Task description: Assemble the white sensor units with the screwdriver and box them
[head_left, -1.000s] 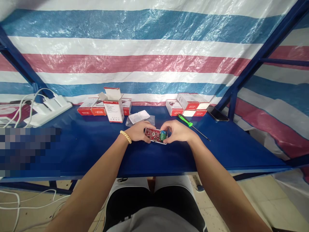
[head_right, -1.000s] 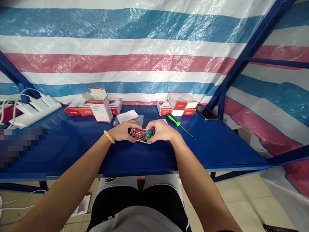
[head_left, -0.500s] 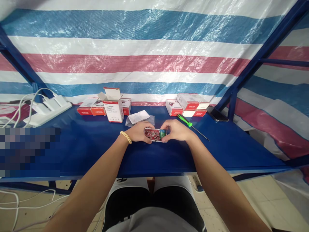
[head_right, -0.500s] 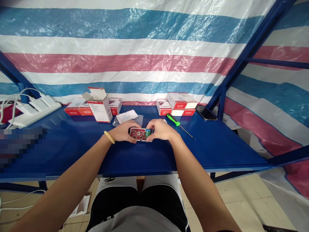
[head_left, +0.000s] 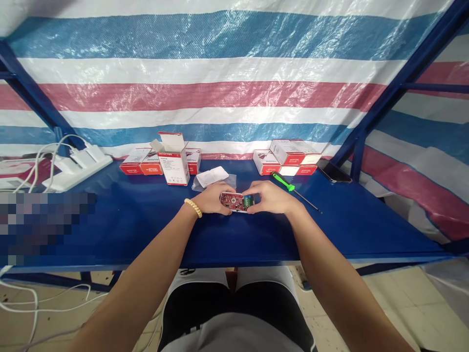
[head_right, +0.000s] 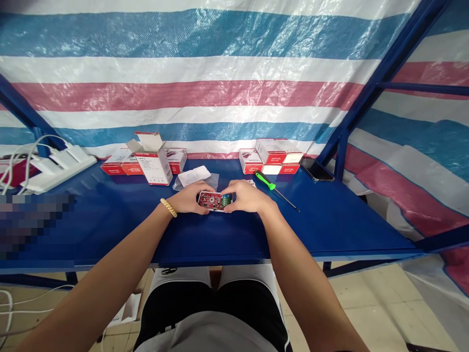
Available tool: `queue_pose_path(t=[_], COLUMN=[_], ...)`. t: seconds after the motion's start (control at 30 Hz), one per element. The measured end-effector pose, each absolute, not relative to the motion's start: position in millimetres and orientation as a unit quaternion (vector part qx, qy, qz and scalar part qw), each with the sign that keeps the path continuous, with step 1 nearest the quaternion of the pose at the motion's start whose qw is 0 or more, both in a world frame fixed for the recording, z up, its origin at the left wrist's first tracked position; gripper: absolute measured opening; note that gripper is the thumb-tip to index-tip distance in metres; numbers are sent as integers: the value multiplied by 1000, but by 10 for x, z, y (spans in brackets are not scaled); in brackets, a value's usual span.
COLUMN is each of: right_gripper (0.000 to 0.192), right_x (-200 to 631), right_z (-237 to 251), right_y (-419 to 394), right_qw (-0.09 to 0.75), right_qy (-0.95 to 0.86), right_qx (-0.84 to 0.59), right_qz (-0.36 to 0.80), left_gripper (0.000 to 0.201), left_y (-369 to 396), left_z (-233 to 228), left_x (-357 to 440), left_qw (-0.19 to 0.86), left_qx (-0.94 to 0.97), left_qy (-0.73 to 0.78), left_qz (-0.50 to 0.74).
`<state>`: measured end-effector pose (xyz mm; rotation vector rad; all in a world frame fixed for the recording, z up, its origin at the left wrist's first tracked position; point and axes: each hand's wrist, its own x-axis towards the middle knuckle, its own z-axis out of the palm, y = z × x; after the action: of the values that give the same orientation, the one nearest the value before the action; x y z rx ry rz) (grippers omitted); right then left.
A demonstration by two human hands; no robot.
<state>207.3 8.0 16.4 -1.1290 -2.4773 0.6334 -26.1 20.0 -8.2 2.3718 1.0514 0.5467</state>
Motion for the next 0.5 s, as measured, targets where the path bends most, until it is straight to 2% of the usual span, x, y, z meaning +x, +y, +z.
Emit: queue_pose_path(t=[0.1, 0.23, 0.33, 0.5], right_gripper=[45, 60, 50, 42], right_x=[2061, 2038, 2021, 1999], right_z=[161, 105, 61, 81], right_y=[71, 75, 89, 80], right_qw=[169, 147, 151, 140], right_qy=[-880, -882, -883, -880], right_qx=[-383, -376, -374, -363], right_qz=[226, 242, 241, 273], left_gripper=[49, 60, 63, 52], left_y=[212, 215, 188, 150], left_z=[-88, -102, -90, -42], left_x=[-271, -282, -263, -214], left_qw=[236, 222, 226, 277], left_qx=[868, 878, 877, 877], left_qy=[396, 395, 392, 359], left_qz=[184, 158, 160, 157])
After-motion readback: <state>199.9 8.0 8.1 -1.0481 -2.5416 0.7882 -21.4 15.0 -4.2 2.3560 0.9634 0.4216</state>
